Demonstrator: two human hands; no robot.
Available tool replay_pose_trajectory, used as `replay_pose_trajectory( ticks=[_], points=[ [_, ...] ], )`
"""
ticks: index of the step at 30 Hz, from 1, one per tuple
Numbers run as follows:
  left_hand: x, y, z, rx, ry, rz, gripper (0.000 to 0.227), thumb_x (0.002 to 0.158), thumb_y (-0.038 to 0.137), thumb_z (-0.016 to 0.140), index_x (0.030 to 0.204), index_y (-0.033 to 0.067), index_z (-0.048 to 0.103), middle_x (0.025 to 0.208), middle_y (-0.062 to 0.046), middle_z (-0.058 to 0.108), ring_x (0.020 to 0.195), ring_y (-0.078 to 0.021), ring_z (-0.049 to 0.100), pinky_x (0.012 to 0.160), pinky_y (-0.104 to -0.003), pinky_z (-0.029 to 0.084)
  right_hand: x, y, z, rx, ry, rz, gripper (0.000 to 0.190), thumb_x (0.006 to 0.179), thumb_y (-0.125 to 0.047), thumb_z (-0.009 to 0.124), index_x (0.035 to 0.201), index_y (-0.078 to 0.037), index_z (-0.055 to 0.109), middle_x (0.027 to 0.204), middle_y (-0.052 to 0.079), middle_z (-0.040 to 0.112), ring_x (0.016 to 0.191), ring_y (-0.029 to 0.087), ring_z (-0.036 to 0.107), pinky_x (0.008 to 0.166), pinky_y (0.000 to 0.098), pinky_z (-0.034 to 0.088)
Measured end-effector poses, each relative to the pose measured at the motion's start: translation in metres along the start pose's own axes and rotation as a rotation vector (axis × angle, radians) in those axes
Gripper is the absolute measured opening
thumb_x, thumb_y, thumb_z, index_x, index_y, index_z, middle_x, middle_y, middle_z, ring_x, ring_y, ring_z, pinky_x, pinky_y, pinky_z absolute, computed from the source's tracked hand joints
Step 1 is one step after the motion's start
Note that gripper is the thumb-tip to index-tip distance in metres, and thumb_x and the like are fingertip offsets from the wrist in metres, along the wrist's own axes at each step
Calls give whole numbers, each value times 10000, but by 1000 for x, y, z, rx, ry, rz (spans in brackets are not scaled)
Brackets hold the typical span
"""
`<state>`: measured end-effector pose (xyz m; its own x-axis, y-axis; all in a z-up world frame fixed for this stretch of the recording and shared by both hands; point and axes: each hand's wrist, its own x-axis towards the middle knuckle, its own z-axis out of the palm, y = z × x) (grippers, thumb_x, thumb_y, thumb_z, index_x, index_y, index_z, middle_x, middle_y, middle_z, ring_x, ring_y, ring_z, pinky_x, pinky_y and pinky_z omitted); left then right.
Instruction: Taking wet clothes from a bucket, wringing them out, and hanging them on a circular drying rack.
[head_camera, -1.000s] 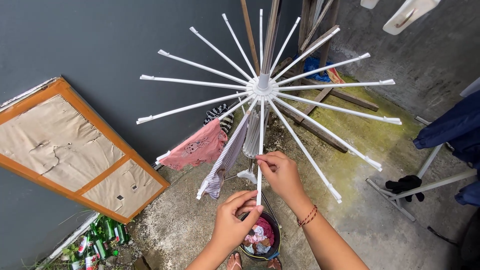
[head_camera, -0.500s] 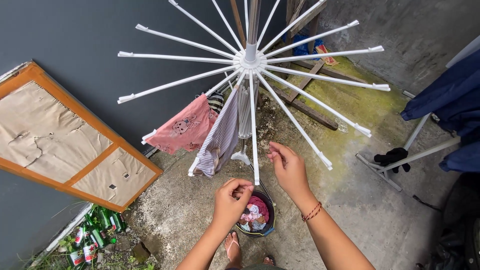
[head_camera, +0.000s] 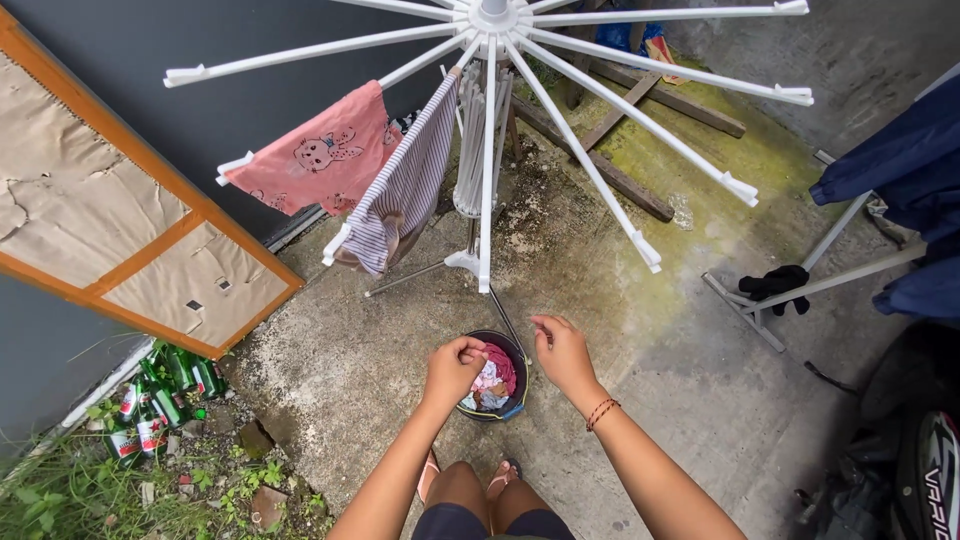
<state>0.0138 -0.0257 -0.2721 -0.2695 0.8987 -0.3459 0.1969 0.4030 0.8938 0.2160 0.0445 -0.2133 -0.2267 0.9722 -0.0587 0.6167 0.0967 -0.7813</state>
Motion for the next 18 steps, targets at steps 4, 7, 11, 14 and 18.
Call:
replay_pose_trajectory(
  ticks=[4, 7, 11, 14, 18],
  points=[
    [43, -97, 28, 66, -48, -28, 215, 775, 108, 768, 987, 106, 805, 790, -61, 768, 753, -153, 731, 749, -324, 594, 4, 82, 64, -21, -48, 28, 268, 930, -36, 610, 1161, -14, 745, 1040, 215, 723, 986, 380, 734, 812, 393, 646],
    [75, -182, 54, 155, -69, -52, 181, 751, 151, 779, 930, 178, 799, 730, -12, 753, 726, -167, 749, 703, -317, 587, 12, 156, 125, -103, -99, 18, 260, 911, -46, 629, 1142, -41, 749, 1020, 187, 728, 979, 352, 741, 783, 375, 656],
    [120, -285, 79, 258, -112, -63, 165, 744, 104, 731, 884, 171, 789, 682, -1, 738, 681, -189, 744, 688, -330, 585, 29, 248, 215, -192, -177, 27, 243, 909, -67, 605, 1106, -55, 746, 998, 177, 743, 983, 378, 739, 827, 448, 641],
    [165, -365, 108, 330, -134, -83, 155, 734, 119, 727, 866, 171, 790, 719, -12, 757, 779, -239, 755, 746, -352, 596, 48, 318, 282, -243, -213, 41, 230, 906, -78, 588, 1067, -66, 751, 971, 196, 759, 994, 413, 725, 842, 486, 621],
    [231, -470, 142, 435, -138, -133, 133, 774, 130, 700, 842, 191, 796, 791, -17, 784, 939, -286, 760, 837, -411, 609, 78, 434, 391, -351, -282, 112, 195, 868, -150, 610, 982, -152, 768, 932, 135, 785, 983, 366, 745, 833, 467, 623]
  ],
)
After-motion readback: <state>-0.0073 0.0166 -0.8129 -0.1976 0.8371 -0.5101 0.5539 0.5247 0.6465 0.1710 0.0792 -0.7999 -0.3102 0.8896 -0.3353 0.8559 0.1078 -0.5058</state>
